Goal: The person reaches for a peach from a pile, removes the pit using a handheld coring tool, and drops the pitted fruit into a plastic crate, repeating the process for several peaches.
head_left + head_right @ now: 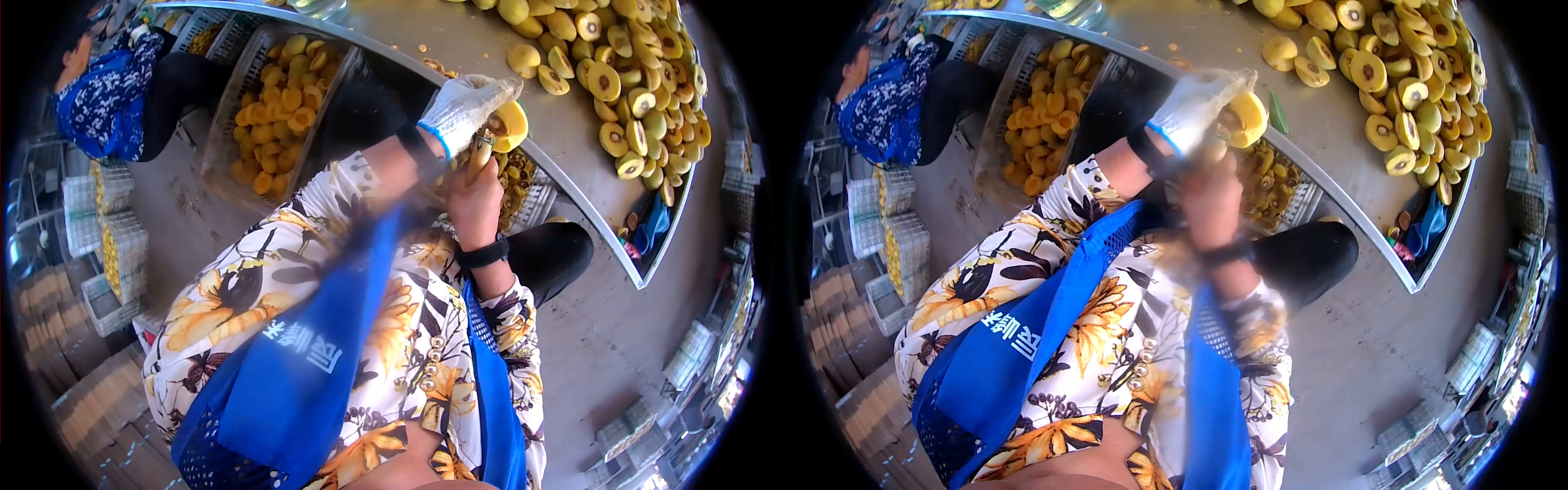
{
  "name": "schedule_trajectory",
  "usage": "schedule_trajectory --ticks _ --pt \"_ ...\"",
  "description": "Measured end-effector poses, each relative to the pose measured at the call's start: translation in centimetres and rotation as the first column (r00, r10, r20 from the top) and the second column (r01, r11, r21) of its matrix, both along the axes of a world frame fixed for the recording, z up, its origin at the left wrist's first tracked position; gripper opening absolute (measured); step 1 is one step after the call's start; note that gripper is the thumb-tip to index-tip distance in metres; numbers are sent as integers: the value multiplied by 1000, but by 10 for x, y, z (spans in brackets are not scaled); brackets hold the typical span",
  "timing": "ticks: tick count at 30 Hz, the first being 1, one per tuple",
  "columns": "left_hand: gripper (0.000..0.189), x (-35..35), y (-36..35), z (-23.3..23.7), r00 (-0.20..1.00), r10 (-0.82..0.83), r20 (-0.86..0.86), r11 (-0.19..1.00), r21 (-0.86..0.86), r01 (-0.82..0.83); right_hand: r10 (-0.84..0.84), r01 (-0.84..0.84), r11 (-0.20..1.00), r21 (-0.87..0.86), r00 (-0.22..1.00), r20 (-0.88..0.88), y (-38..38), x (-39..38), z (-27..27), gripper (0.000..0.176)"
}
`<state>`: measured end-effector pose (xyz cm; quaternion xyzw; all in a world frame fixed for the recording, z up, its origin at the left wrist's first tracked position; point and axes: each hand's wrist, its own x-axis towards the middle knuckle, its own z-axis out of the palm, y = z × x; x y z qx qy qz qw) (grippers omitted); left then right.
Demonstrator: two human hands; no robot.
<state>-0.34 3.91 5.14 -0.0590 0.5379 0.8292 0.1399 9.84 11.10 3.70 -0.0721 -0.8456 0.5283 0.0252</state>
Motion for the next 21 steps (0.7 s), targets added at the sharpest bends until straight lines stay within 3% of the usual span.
schedule_trajectory --ticks 1,3,4,7,11,14,17,18,21 --pt "27 0 -2 0 1000 -11 8 999 -31 11 -20 20 999 40 1000 -9 -1 -1 1 17" --pt "26 0 -4 0 999 -36 22 995 -90 38 64 21 946 -323 966 250 2 -4 13 13" --pt "25 -1 -3 -1 999 -22 47 998 -63 25 138 63 872 -486 920 366 4 -4 21 10" --pt "25 -1 -1 -5 999 0 -54 998 -70 -4 382 182 518 -836 825 417 12 -5 33 5" --pt "25 -4 -4 -20 996 -90 5 992 93 89 459 233 372 -899 796 396 16 -7 34 6" --pt "23 -1 -7 -25 989 -136 52 974 187 125 394 156 390 -907 862 318 10 -1 11 5" --pt "25 2 -11 -11 982 -147 120 985 -75 157 239 -49 738 -673 952 193 -1 0 -8 3" --pt "31 -4 -9 -52 990 -130 -64 987 83 135 200 -41 775 -631 963 183 -3 0 -16 4" --pt "36 3 -11 -36 1000 0 20 987 160 -4 62 -59 944 -324 998 0 -11 0 -27 8"
